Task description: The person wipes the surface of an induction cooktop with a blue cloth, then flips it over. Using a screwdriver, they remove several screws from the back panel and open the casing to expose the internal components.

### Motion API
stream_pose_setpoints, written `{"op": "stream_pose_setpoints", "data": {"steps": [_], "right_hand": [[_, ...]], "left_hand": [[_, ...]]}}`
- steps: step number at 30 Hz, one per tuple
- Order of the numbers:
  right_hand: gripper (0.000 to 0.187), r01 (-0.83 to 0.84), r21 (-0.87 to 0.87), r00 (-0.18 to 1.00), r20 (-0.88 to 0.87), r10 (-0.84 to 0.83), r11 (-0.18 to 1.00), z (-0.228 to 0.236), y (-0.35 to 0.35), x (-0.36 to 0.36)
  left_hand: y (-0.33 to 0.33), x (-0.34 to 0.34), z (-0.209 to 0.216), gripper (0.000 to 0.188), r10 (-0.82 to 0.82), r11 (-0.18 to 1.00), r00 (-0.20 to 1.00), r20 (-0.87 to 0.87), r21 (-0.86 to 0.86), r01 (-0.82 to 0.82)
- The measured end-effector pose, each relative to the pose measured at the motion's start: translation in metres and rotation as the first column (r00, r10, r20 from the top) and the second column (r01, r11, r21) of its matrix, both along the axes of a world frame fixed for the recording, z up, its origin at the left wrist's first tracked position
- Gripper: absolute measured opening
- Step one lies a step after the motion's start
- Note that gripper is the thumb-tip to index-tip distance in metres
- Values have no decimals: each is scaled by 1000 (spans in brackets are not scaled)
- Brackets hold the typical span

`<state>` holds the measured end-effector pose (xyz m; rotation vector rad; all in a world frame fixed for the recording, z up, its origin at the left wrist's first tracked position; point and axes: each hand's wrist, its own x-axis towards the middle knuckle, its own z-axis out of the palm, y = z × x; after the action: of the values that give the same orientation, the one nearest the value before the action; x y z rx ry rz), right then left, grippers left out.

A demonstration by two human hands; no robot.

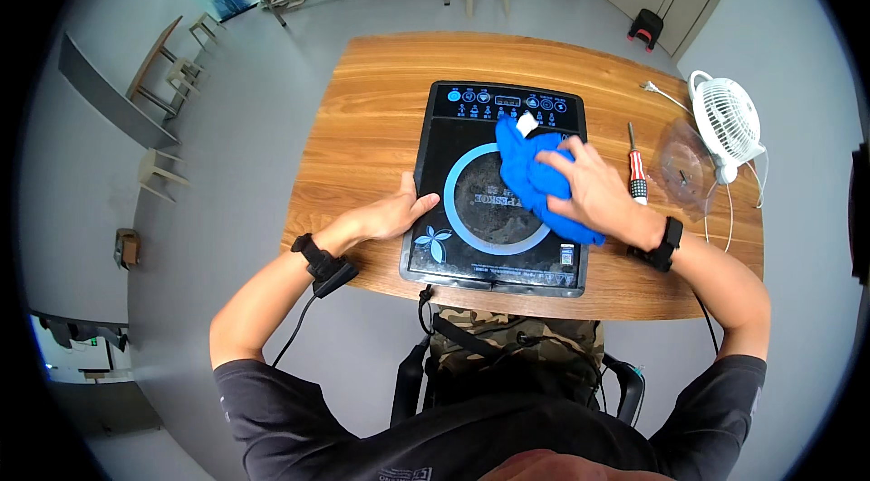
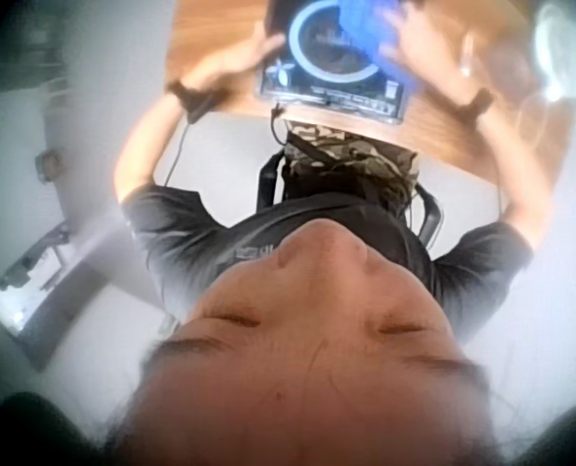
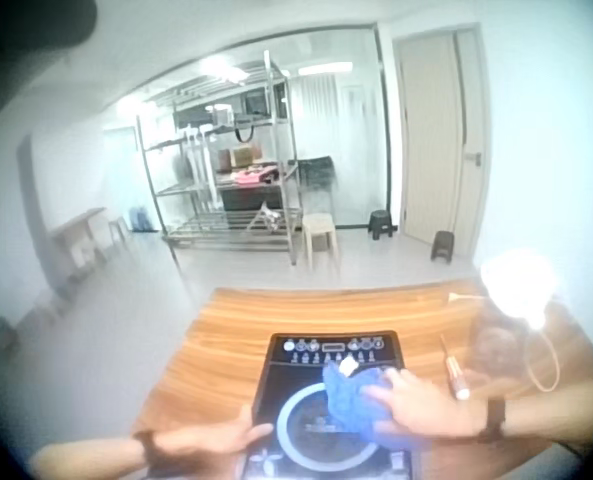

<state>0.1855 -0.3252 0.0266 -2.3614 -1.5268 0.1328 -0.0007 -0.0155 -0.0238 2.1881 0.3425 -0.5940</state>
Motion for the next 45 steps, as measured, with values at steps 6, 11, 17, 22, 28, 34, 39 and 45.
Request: {"op": "stream_pose_setpoints", "data": {"steps": [6,11,17,22,28,34,39,45], "right_hand": [[58,62,44,997,45,-64,997,-9,29,59],[59,59,-5,997,41,-59,998,-25,36,81],[65,84,27,989,120,-87,996,-31,54,84],[79,61,88,996,-69,-54,994,-3,24,68],[57,2,333,1000,-14,3,943,46,-109,-1],[53,369,205,921,50,-386,906,9,-239,-93],[55,410,137,910,10,-415,902,9,-258,-96],[54,120,375,943,247,-223,919,9,-191,-28]], "left_hand": [[0,2,7,74,9,1000,1000,-19,-7,-9],[-8,-2,3,83,20,1000,999,-47,8,-19],[4,-4,11,85,39,999,991,126,-39,-35],[6,-12,4,60,35,996,994,102,-86,-26],[21,-12,-4,61,55,996,997,50,71,-59],[36,-3,-3,75,89,996,994,-60,33,-87],[21,6,-6,64,106,994,994,14,37,-106],[19,8,-4,43,26,999,999,-36,21,-26]]}}
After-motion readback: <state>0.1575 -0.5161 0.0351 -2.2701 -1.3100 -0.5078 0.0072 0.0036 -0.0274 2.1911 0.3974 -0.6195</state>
